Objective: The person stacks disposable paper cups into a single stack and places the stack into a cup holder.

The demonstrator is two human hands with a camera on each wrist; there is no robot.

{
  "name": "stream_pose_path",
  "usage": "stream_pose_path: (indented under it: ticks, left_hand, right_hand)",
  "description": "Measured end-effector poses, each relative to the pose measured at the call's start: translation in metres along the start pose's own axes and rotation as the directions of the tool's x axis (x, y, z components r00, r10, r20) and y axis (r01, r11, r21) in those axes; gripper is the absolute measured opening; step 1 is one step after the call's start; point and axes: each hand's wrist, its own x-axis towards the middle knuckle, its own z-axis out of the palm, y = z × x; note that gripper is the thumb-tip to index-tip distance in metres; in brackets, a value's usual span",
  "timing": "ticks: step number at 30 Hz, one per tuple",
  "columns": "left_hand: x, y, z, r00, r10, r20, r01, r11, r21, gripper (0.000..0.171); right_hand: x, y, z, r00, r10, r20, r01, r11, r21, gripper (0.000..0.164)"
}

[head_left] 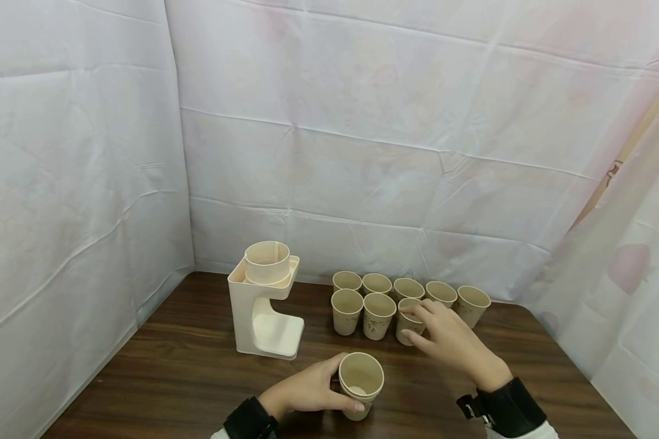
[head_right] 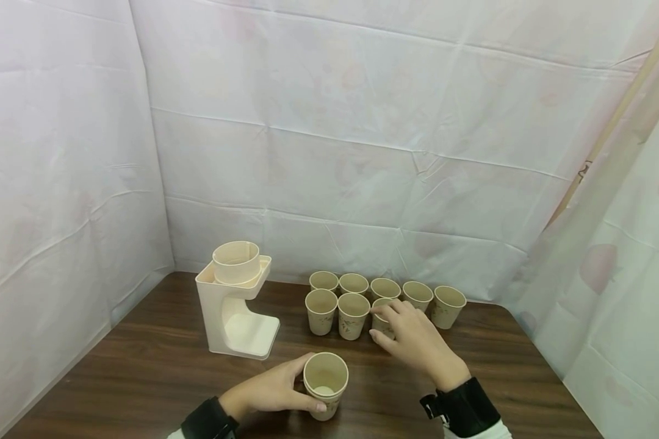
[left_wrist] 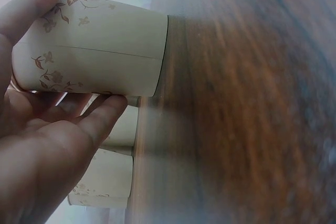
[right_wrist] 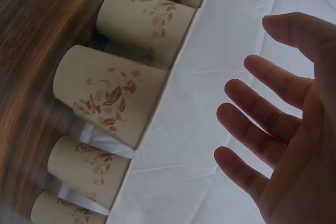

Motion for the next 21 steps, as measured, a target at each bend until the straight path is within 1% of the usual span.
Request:
stream_pose_path:
  ticks: [7, 12, 16, 21]
  left_hand:
    - [0.0, -0.001, 0.0, 1.0, 0.001, -0.003, -0.001, 1.0, 0.002, 0.064]
    - [0.0, -0.001, 0.0, 1.0, 0.0, -0.002, 0.0, 1.0, -0.006, 0.065]
    - [0.0, -0.001, 0.0, 1.0, 0.003, -0.001, -0.003, 1.0, -0.007, 0.065]
    - [0.001, -0.002, 0.001, 1.0, 0.006, 0.003, -0.006, 1.0, -0.018, 0.064]
  right_hand:
    - [0.001, 0.011, 0.005, 1.0, 0.006, -0.019, -0.006, 1.0, -0.003, 0.038]
    - [0.003, 0.02, 0.009, 0.999, 0.031, -0.028, -0.031, 0.999, -0.017, 0.039]
    - [0.003, 0.028, 0.015, 0.998, 0.057, -0.024, -0.057, 0.998, -0.006, 0.038]
    - [0.0, 0.037, 0.022, 0.997, 0.067, -0.041, -0.066, 0.998, 0.01, 0.037]
